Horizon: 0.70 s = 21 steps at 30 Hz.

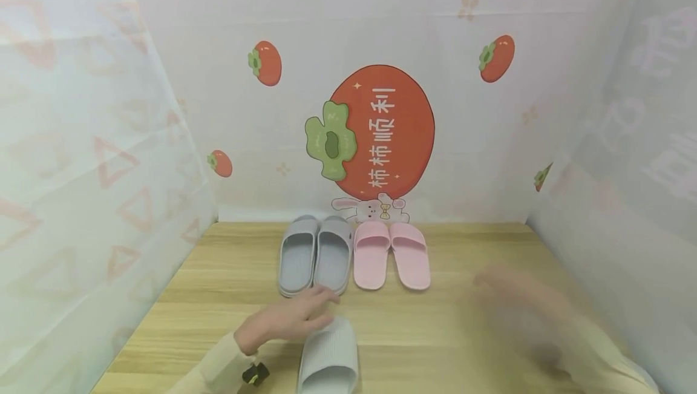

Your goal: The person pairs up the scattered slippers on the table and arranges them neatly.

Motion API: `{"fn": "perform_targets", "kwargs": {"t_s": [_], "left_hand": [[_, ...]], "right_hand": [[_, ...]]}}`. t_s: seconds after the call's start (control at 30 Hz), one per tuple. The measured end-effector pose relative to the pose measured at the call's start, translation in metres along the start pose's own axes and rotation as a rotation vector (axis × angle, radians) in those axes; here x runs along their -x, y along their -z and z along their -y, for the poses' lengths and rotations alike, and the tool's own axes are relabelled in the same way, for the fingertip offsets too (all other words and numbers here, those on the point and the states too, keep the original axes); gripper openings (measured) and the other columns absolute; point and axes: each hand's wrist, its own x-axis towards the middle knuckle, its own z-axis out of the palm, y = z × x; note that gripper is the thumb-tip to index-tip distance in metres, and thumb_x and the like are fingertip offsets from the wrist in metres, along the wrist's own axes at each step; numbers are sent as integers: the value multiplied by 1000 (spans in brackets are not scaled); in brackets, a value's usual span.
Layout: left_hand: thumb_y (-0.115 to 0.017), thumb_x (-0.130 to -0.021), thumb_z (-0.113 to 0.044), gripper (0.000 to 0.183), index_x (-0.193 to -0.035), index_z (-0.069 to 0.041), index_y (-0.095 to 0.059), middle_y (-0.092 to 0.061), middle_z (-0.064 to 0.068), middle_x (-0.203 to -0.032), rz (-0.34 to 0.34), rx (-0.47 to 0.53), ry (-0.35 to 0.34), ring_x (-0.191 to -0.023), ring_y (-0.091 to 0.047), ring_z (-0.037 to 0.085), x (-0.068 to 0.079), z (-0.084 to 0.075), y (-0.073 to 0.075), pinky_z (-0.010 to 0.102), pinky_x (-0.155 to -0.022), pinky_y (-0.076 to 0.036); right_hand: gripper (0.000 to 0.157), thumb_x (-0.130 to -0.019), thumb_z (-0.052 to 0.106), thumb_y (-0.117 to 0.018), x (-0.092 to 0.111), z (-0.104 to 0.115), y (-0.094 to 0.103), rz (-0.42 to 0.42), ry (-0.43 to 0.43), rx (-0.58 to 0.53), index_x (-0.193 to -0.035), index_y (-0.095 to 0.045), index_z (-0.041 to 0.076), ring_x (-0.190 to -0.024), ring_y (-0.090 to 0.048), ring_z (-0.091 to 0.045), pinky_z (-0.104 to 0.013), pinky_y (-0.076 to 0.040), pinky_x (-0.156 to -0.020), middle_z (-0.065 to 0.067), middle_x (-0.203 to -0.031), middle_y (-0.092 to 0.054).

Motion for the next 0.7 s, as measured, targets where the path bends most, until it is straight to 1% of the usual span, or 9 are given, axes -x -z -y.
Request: {"fn": "perform_targets", "kwargs": {"t_s": [0.07,0.2,0.27,0.37,0.43,0.57,0.7], "left_hand": [[-46,-102,-40,42,-137,-18,-51,-51,6,-138,8,-4,-6,-125,-51,18,1,-2,-1,36,-105,-44],[-48,-101,-41,41,-135,-19,-51,-51,5,-136,25,-20,-41,-121,-53,16,3,-5,-2,34,-101,-45],[-48,-101,-42,41,-135,-19,-51,-51,4,-134,36,-20,-49,-119,-54,15,3,-7,-2,33,-100,-46],[-48,-101,-42,41,-134,-19,-51,-51,4,-133,50,-16,-49,-116,-54,13,4,-9,-2,31,-99,-46],[-48,-100,-43,41,-134,-19,-52,-51,3,-131,53,-21,-53,-114,-54,12,5,-10,-2,30,-99,-46],[-49,-100,-43,41,-133,-19,-53,-52,3,-130,63,-26,-61,-111,-54,10,5,-13,-2,29,-96,-47],[-50,-99,-43,42,-134,-19,-53,-53,4,-131,77,-36,-65,-111,-55,10,5,-16,-2,29,-95,-47]], "right_hand": [[40,-82,24,-75,2,-2,1,41,-29,-20,-113,-64,2,-100,-62,-37,-41,-50,-78,-13,-110,-66],[44,-78,22,-78,7,-11,-3,113,-103,-46,-115,-63,5,-103,-60,-36,-43,-49,-80,-13,-114,-63],[44,-77,21,-80,9,-15,-4,117,-106,-46,-115,-64,6,-104,-60,-37,-45,-49,-80,-13,-114,-64],[44,-75,21,-81,13,-18,-5,112,-99,-42,-113,-65,6,-105,-61,-36,-43,-49,-81,-11,-114,-65],[43,-74,22,-81,16,-20,-7,107,-93,-32,-111,-66,7,-104,-61,-32,-40,-50,-81,-9,-114,-65],[41,-73,20,-81,22,-26,-11,117,-102,-49,-109,-67,8,-102,-61,-26,-36,-49,-79,-9,-113,-66],[40,-70,16,-81,26,-23,-11,126,-114,-85,-106,-67,8,-98,-60,-21,-33,-48,-76,-9,-110,-66]]}}
